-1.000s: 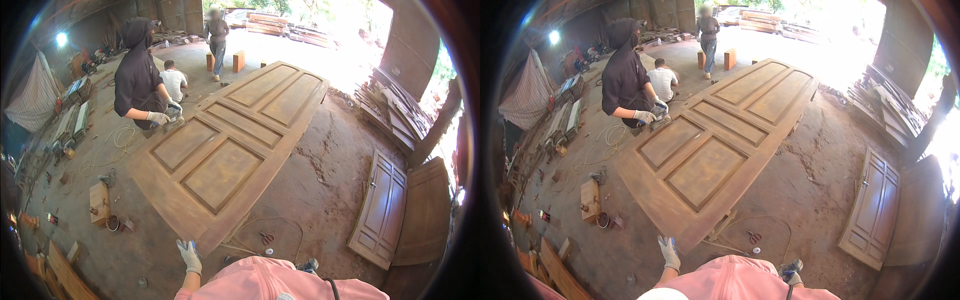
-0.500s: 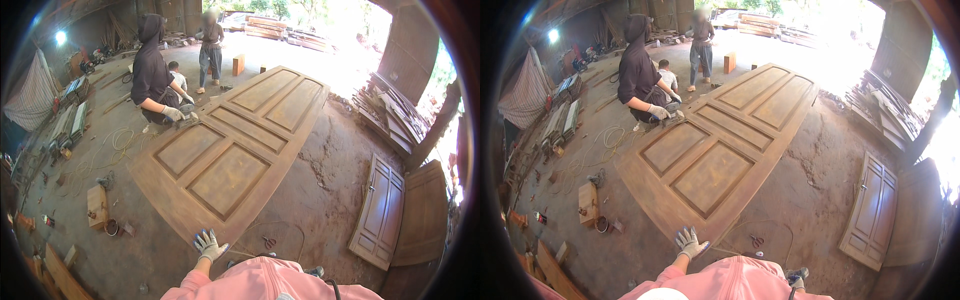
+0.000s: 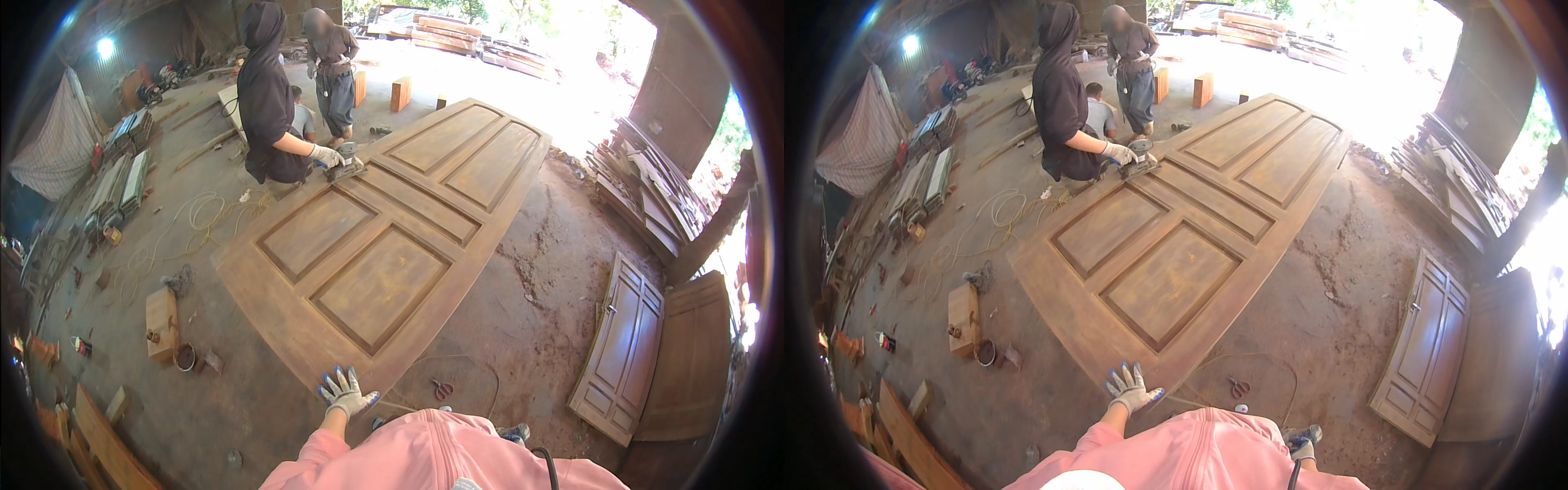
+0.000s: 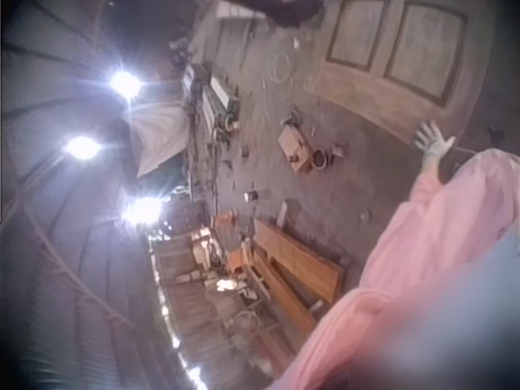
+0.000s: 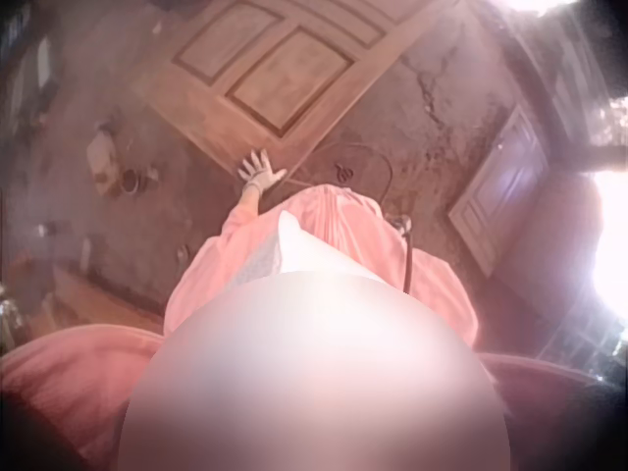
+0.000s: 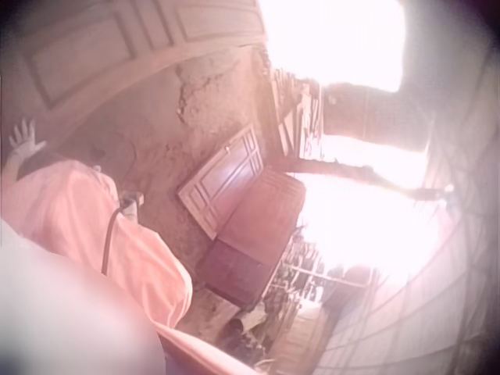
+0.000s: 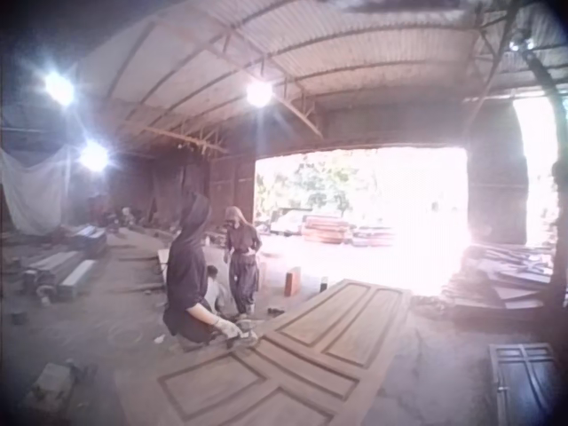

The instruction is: The person kneels and uses a power sander on a wooden door, then stands to apply a dark stain to the door's edges and panels using a brush and a container. The person repeatedly dips the brush and applies the stain to different sections of the door.

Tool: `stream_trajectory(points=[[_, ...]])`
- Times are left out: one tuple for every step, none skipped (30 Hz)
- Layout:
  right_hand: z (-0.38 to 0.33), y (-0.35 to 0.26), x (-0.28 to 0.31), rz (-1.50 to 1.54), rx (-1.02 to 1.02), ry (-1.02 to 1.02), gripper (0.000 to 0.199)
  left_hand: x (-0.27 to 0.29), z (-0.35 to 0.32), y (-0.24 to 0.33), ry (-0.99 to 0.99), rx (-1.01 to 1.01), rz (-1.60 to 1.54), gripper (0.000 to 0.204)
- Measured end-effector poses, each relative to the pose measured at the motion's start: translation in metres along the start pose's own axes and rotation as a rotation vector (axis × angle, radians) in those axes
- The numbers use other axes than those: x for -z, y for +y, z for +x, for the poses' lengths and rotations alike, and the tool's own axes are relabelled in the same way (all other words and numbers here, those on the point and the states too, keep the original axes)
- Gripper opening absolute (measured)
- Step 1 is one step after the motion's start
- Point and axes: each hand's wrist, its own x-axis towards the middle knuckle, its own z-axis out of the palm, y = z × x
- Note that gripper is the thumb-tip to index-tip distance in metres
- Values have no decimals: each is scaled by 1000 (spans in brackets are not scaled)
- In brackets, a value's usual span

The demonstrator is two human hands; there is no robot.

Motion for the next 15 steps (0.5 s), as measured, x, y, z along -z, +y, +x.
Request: stream_trajectory(points=[[-1,0,1,10,1,0,26,0,0,0,-1,-1,1,115],[-1,-1,2,18,8,2,26,0,1,-1,0,-1,0,115],[-2,-1,4,26,8,6,26,1,1,-1,-4,-1,-3,115],[-3,-2,5,34,7,9,26,1,1,-1,-8,-1,-6,116],[-4,-1,6,43,7,14,26,1,2,0,-12,0,-2,116],[-6,0,8,44,14,12,26,2,2,0,-18,-4,-2,117],[-8,1,10,50,18,14,26,3,3,0,-28,-6,6,118],[-11,2,13,56,21,15,26,4,3,0,-34,-10,23,119],[-15,5,16,60,30,15,25,5,3,0,-36,-12,18,120],[-19,8,21,59,43,10,25,5,3,0,-33,-14,21,120],[-23,11,27,51,61,8,25,6,3,0,-45,-11,36,120],[-28,15,34,34,93,7,25,6,3,0,-42,-15,34,121],[-33,20,42,-127,196,-25,25,5,3,0,-17,-14,3,120],[-37,25,50,-463,384,-51,25,5,3,0,-15,-12,-6,119],[-41,31,58,-1309,733,66,25,4,4,0,-31,-20,-10,119]])
